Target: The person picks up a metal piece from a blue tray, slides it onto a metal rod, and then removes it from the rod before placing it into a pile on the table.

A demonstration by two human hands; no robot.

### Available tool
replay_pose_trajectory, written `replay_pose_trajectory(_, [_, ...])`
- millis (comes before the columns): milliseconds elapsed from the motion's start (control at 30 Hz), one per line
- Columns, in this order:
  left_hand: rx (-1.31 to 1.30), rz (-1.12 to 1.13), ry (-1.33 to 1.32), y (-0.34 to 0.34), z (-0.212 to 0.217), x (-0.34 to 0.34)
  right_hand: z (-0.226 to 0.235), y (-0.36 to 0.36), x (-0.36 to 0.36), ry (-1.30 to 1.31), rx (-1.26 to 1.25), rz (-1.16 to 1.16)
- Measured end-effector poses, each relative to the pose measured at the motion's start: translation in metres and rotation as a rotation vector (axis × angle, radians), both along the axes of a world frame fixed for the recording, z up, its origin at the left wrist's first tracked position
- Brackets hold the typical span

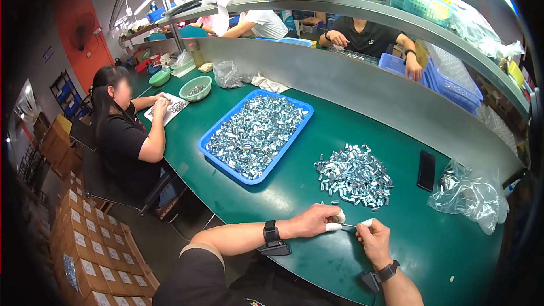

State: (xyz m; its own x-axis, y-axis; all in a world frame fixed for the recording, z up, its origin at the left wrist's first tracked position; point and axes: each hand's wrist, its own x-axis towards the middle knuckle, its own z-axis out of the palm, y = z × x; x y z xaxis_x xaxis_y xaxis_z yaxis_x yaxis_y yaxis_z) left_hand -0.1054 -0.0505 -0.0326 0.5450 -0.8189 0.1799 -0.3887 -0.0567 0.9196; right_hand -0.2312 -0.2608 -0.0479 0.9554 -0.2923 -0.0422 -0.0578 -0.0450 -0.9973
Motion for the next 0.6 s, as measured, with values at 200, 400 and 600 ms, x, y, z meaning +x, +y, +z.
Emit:
replay_pose_trajectory(200, [-0.035,-0.011,-0.066,-0.001,-0.009,-0.002,0.0,-0.001,0.001,0.029,-0.029,0.025])
replay_pose_trajectory(400, [-0.039,-0.047,-0.1,-0.005,-0.006,-0.008,0.002,-0.001,-0.001,0.028,-0.2,0.106])
replay_pose_trajectory(600, [-0.023,-0.029,-0.135,-0.006,-0.008,-0.011,0.004,0.005,0.001,0.007,-0.291,0.141])
